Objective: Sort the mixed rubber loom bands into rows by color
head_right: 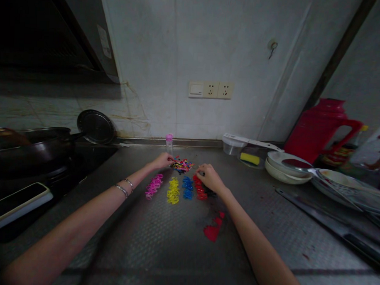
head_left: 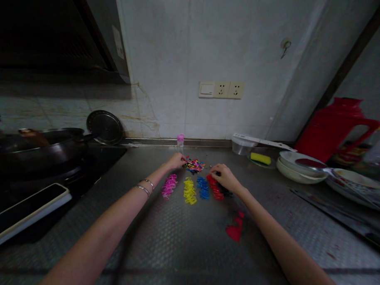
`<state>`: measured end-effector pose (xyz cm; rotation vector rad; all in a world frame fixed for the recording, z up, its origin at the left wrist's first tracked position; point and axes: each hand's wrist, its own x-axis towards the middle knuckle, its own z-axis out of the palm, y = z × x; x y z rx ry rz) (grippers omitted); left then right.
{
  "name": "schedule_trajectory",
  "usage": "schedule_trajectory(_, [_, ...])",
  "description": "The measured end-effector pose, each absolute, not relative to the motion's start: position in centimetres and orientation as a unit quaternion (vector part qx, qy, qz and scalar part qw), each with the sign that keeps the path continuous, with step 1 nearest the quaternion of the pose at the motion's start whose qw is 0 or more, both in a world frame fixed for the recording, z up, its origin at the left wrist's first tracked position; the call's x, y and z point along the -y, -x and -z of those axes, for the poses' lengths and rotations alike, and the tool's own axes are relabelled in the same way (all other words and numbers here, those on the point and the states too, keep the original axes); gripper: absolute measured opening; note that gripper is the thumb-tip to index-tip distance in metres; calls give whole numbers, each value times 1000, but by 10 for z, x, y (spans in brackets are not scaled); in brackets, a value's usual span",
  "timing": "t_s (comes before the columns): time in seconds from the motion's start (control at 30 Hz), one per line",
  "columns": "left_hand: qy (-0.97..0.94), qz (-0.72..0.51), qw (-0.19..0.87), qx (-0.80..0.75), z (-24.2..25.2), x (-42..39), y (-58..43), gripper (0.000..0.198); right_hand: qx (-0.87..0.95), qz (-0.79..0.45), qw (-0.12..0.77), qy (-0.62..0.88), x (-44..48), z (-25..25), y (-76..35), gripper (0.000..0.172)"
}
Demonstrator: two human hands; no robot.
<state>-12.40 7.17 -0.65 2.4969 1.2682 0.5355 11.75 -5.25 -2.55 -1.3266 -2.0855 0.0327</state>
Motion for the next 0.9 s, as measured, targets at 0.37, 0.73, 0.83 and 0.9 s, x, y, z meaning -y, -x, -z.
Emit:
schedule_trajectory(0.37, [-832, -234, 184, -467, 22, -85, 116, 21, 803, 0, 313, 508, 52, 23, -118, 15])
schedule_trajectory(0.73, [-808, -302, 243, -443, -1, -67, 132, 19, 801, -4, 317, 509, 49, 26, -122, 15])
schedule_trajectory(0.83, [-810, -305, 275, -418, -1, -51, 140, 19, 799, -9, 312, 513, 50, 25, -121, 15])
schedule_trajectory(0.9, [-807, -306, 296, -409, 1, -40, 144, 19, 800, -12, 310, 514, 51, 24, -120, 15])
